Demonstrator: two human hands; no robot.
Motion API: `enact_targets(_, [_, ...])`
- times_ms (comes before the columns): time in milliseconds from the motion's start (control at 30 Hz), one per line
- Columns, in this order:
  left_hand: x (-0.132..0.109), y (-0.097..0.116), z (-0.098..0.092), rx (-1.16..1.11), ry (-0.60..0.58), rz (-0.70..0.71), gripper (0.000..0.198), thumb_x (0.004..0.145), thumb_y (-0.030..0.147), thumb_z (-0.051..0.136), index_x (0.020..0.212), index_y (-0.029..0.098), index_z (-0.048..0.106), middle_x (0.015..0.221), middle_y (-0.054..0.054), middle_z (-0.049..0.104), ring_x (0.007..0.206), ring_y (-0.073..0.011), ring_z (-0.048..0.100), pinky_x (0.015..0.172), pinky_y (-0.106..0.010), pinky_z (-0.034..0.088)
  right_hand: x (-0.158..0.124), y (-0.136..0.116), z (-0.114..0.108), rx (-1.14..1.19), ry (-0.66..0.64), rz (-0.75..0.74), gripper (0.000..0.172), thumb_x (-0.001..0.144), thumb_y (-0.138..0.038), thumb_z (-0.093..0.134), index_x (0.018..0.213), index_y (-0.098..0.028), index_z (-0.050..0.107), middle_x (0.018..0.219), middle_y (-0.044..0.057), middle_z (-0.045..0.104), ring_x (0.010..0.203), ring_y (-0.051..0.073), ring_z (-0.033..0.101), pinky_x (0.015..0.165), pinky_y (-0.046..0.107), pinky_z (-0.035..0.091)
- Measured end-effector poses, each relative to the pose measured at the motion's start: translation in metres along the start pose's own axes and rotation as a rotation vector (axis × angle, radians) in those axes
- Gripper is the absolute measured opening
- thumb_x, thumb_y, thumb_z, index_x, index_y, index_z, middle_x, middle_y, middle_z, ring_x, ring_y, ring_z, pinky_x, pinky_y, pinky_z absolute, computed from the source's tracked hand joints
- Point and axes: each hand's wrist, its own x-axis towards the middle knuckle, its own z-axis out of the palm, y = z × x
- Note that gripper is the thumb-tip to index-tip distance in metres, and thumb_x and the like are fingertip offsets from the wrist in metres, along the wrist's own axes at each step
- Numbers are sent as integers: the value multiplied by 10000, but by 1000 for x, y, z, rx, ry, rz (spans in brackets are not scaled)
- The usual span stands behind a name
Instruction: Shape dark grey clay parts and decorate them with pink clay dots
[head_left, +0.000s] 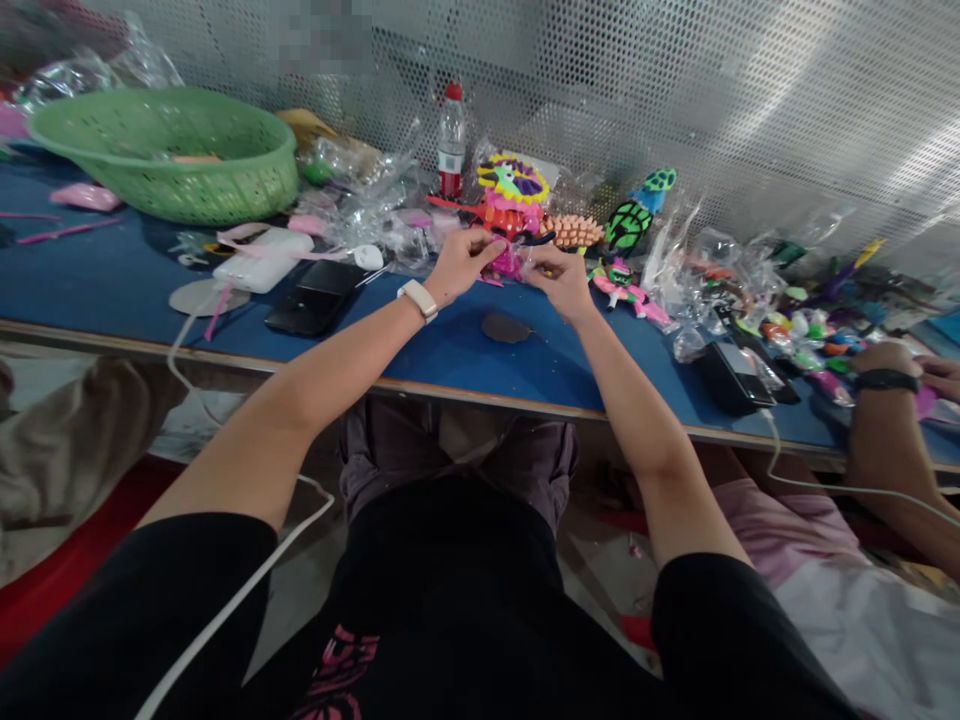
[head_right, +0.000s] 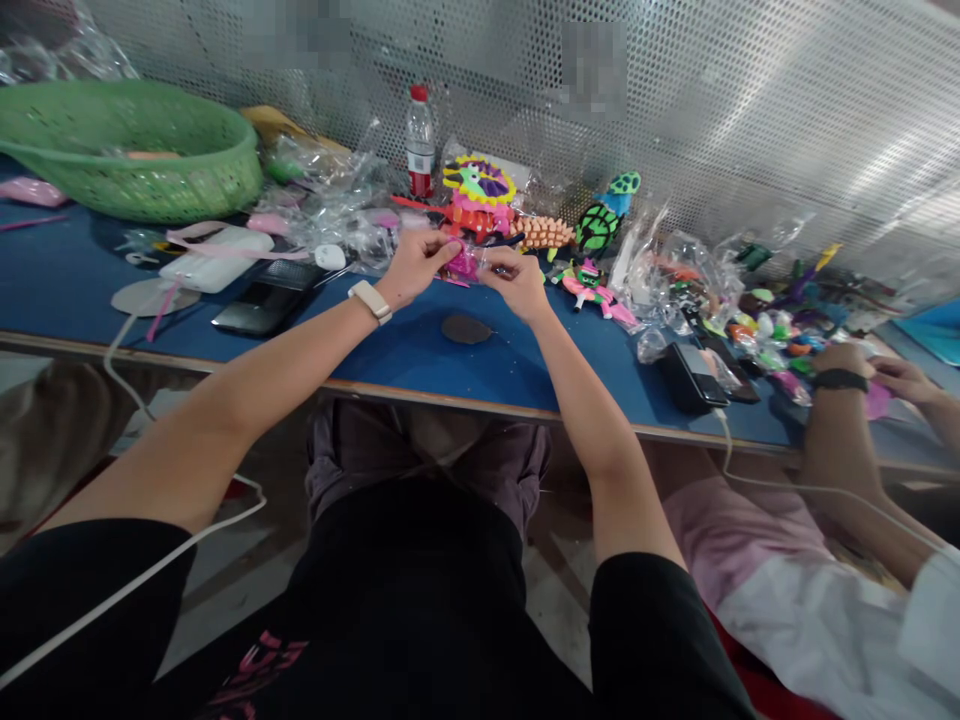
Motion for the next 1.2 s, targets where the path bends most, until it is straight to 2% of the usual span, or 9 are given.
enact_targets(167, [0,-4,0,12,11,28,700,1047,908,706,1040,209,739,923,-123,737,913,-282,757,842,-424,647,-1,-1,-1,-55,-7,8,450,900,-682,987,1111,-287,940,1161,102,911,1110,322,829,970,511,723])
enact_targets(267, [2,-6,-1,49,37,116,691,1036,907,725,916,227,693,807,-79,668,869,-271,730,839,-420,641,-1,1,1,-53,-14,-3,514,894,-750,965,1058,-263,935,1158,115,913,1057,303,822,891,469,704])
enact_targets(400, [5,-9,0,57,77,241,669,1035,879,758,836,254,622,704,-20,562,792,-250,690,810,-410,631,-1,3,5,-24,10,-3,626,873,-830,937,1097,-246,928,1089,102,904,923,261,797,760,408,649])
enact_targets(533, [5,-9,8,-8,86,228,600,1082,775,780,841,254,607,691,-9,566,760,-225,683,758,-367,612,-1,3,7,-28,27,-29,643,884,-846,918,1130,-252,914,1119,92,901,861,233,770,721,393,622])
enact_targets(700, [2,0,23,-84,82,189,632,1065,801,785,808,253,601,676,-12,581,712,-205,657,702,-342,574,3,6,5,-63,43,-93,555,968,-813,862,1130,-282,876,1374,110,864,879,206,762,775,408,660])
enact_targets(900, [3,2,25,-38,36,205,683,1088,841,709,755,256,594,650,-7,556,660,-193,606,651,-334,507,6,9,3,-185,45,-150,566,1025,-817,796,1151,-266,820,1426,133,850,917,241,791,829,455,705])
enact_targets(1000, [7,-1,22,10,23,239,612,1148,721,696,764,252,615,660,-4,561,668,-196,596,682,-349,510,7,9,4,-264,43,-166,517,1061,-776,779,1206,-281,798,1430,137,847,1003,291,816,916,510,729])
enact_targets(1200, [13,-5,19,127,-25,258,371,1163,303,676,799,246,633,727,-23,637,754,-224,651,787,-386,546,6,10,5,-419,22,-192,308,1156,-539,720,1286,-263,759,1429,161,822,1194,336,823,1093,575,713])
